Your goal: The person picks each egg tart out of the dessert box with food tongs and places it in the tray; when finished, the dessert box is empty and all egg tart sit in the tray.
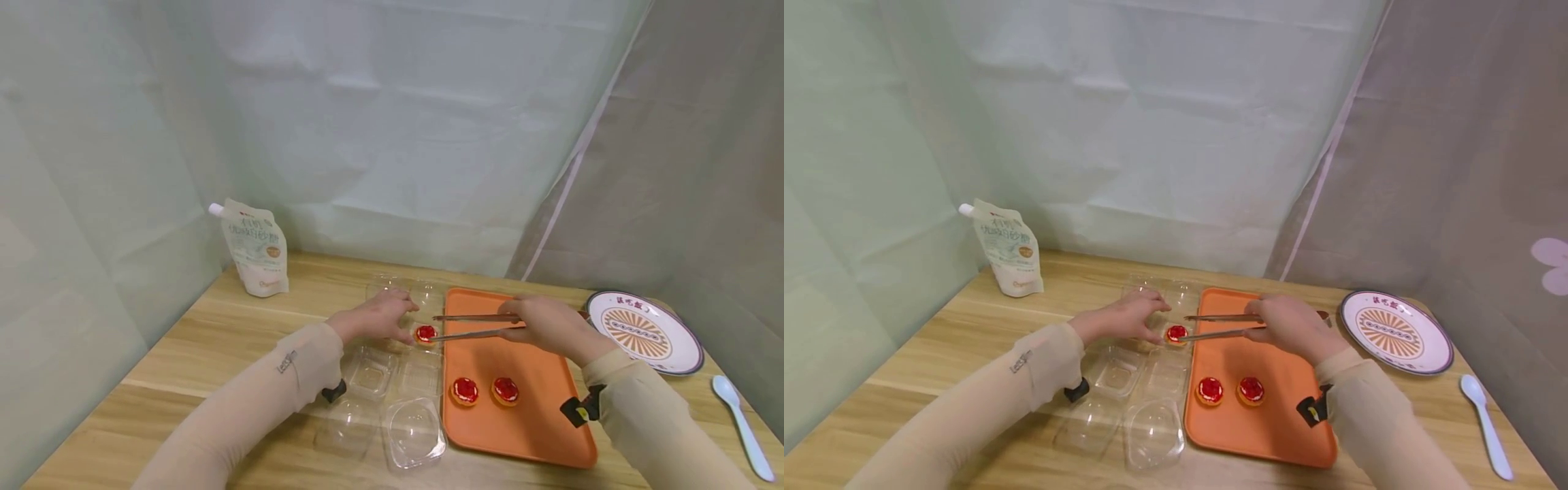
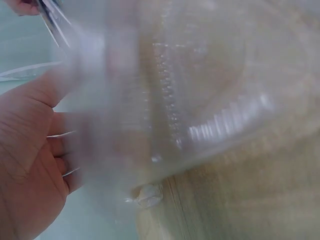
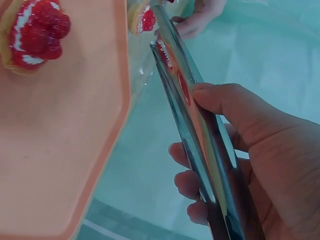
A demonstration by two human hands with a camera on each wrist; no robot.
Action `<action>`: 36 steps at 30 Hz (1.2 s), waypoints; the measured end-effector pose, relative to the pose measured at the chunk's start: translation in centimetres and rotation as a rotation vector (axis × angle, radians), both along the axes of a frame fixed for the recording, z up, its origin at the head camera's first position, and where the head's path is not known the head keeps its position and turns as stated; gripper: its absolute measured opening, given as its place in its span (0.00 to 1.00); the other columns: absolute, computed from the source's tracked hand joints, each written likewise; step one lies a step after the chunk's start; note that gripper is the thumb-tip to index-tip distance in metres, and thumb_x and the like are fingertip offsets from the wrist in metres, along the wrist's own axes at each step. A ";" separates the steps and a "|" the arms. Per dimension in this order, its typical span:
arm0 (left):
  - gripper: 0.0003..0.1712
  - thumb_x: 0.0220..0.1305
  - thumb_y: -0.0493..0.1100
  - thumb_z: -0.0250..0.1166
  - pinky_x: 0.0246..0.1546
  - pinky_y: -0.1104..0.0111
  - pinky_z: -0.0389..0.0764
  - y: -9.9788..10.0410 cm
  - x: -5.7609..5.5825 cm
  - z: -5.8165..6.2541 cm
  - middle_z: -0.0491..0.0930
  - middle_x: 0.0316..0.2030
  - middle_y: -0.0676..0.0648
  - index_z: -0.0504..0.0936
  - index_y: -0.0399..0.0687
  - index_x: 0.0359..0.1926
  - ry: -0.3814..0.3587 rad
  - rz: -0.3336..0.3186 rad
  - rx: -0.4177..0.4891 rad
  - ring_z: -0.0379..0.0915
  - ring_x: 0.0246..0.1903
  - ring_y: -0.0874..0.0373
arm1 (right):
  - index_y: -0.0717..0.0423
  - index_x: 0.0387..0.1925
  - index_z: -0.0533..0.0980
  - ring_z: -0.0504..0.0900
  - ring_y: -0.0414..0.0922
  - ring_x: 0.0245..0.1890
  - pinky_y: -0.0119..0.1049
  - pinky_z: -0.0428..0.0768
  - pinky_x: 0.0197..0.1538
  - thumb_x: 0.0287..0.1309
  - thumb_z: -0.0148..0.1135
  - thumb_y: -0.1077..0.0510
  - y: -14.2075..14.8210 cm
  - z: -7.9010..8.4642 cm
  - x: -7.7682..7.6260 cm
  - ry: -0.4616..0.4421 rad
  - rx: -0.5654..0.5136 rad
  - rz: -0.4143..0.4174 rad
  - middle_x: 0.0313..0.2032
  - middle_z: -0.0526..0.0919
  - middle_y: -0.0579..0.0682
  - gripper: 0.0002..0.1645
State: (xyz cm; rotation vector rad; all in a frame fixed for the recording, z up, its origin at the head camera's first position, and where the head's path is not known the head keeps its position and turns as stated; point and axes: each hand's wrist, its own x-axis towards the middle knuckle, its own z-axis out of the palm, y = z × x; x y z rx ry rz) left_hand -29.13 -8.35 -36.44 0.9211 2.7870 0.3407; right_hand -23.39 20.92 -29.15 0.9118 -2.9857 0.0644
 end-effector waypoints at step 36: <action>0.42 0.49 0.59 0.73 0.73 0.54 0.54 0.2 -0.4 -0.3 0.73 0.61 0.43 0.74 0.43 0.61 0.008 -0.001 0.041 0.60 0.67 0.46 | 0.49 0.38 0.84 0.77 0.38 0.25 0.38 0.81 0.32 0.50 0.71 0.48 -3.3 1.3 -2.8 0.034 0.130 0.115 0.29 0.83 0.44 0.14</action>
